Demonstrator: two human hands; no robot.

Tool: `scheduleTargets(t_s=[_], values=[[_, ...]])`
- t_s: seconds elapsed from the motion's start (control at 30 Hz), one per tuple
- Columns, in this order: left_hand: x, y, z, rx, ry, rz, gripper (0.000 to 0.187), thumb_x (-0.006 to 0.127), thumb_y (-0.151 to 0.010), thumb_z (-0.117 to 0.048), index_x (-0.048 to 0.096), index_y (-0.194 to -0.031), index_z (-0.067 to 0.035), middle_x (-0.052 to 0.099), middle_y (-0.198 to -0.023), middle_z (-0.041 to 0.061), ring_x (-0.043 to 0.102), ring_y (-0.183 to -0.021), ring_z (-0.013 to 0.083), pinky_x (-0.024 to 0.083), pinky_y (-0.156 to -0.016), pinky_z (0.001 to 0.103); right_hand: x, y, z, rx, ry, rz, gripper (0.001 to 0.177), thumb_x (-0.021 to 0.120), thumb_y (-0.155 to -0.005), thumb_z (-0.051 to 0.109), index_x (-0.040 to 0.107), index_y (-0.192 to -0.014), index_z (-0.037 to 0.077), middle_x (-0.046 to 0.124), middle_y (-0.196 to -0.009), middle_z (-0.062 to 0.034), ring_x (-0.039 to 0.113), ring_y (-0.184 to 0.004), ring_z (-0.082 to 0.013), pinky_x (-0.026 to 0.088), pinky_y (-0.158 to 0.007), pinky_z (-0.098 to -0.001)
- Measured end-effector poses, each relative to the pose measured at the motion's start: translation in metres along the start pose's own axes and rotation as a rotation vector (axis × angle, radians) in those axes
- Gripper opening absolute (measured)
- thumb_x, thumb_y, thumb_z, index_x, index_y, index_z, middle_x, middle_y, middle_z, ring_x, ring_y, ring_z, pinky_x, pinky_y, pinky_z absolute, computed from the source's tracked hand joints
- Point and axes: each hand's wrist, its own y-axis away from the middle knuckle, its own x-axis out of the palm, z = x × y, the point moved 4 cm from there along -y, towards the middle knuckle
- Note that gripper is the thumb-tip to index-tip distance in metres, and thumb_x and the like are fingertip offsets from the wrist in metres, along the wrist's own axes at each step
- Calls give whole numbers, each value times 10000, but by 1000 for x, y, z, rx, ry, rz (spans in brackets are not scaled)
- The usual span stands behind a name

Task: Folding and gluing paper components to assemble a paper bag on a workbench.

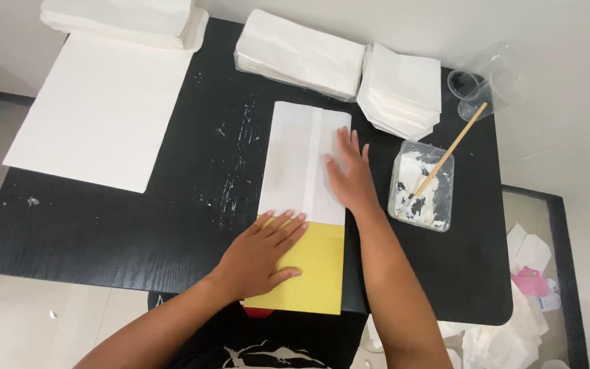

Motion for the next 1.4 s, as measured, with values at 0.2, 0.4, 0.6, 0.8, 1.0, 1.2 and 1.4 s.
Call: scheduleTargets(t_s=[0.2,0.4,0.6,0.8,1.0,1.2,1.4], values=[[-5,4,6,12,-14,-44,828,347,-1002,-672,244,-1601,-110,280,-1650,126,263,-1512,311,121,-1262,498,10,-2,3,-1,305,77,619,471,-1071,420,383,-1598,109,245,-1695,-132,117,-1588,-268,-65,-1276,-521],[12,-48,34,20,-179,-201,726,343,-1033,-569,330,-1573,-84,344,-1634,128,318,-1505,310,206,-1239,541,7,-1,17,-1,316,91,539,345,-1098,274,394,-1585,49,271,-1681,-173,166,-1577,-324,-13,-1272,-567],[-13,-134,76,-78,-134,-296,579,327,-1065,-353,380,-1565,-68,440,-1586,142,402,-1478,290,252,-1216,543,2,-5,8,-5,236,70,492,318,-1110,247,465,-1550,82,360,-1644,-150,251,-1552,-302,45,-1278,-529],[-28,-208,130,-193,-166,-247,620,286,-1078,-454,377,-1577,-97,391,-1626,113,345,-1513,275,223,-1237,507,6,-4,4,-45,274,43,497,358,-1094,225,454,-1565,97,314,-1670,-123,191,-1566,-318,31,-1280,-548],[-24,-172,105,-163,-259,-178,676,309,-1076,-517,311,-1604,-95,313,-1657,150,288,-1528,342,203,-1244,557,11,-3,0,-57,429,27,519,334,-1117,271,393,-1596,79,257,-1694,-117,119,-1579,-331,-18,-1256,-603],[-9,-53,28,75,-82,151,838,479,-996,-554,146,-1630,-119,87,-1696,197,82,-1541,465,121,-1233,604,16,-10,2,-61,527,23,530,327,-1119,292,370,-1607,90,258,-1703,-94,147,-1578,-341,12,-1260,-609],[-30,-13,20,159,134,126,626,620,-971,-397,479,-1483,-65,415,-1576,189,338,-1469,430,256,-1203,586,18,-21,-4,-37,505,-14,541,423,-1090,358,453,-1564,98,362,-1654,-130,272,-1547,-342,132,-1262,-590]])
